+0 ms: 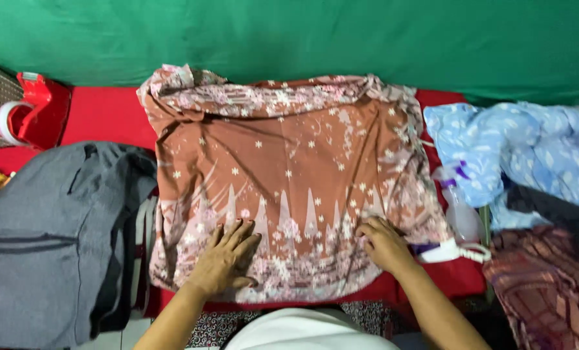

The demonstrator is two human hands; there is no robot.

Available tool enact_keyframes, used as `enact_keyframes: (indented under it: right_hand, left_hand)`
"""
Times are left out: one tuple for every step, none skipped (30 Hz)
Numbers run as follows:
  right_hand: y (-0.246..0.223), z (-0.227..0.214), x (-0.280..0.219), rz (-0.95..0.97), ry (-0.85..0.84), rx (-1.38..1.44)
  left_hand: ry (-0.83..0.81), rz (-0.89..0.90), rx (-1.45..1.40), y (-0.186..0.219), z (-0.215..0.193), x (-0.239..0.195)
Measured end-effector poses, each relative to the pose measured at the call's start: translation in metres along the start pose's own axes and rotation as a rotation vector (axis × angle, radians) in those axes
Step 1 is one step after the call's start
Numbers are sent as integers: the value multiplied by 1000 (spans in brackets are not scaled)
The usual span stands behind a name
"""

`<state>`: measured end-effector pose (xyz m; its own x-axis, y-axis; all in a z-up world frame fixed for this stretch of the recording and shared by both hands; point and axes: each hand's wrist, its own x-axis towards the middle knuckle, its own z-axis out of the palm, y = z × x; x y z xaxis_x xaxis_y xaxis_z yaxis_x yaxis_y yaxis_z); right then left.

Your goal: The person is ironing a patterned cloth on an ironing station.

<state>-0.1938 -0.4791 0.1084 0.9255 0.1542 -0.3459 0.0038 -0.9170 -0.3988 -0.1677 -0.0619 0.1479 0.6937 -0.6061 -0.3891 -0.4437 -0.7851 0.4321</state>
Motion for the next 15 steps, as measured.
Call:
enact_keyframes:
  right_hand:
    - [-5,-2,-10,5,6,0]
    - [-9,-4,-21,-39,-36,-49]
    - [-14,-5,-30,-85,-77,-97]
    - [-16,-1,-37,-83,-69,-95]
    - [-17,3,-43,-77,-79,-154]
    - [-19,6,-49,-69,-89,-213]
    - [-20,7,-54,-68,-76,-215]
    - [-21,8,-59,-25,-76,-234]
    - [-23,9,-63,17,-77,-254]
    - [-14,15,-65,16,-66,-257]
    - [-5,21,-68,25,-32,-246]
    - [4,27,-70,35,2,-235]
    - [9,31,-72,35,9,-238]
    - [13,35,-74,-7,76,-232]
    - [18,38,-74,-51,143,-225]
  left_hand:
    - [1,7,3,0,8,-10]
    - [-46,6,62,0,16,-20]
    - [-91,4,124,-1,23,-29]
    - [-89,8,131,-1,30,-38]
    - [-100,23,197,-3,36,-46]
    - [-110,38,263,-5,41,-54]
    - [-101,43,272,-6,45,-59]
    - [-100,48,315,-9,49,-65]
    - [-99,50,356,-11,53,-70]
    - [-90,52,363,-14,55,-77]
    - [-64,40,343,-17,58,-83]
    - [-38,29,323,-20,60,-89]
    - [-32,31,326,-24,66,-94]
    - [34,24,333,-29,71,-98]
    - [99,14,339,-34,75,-101]
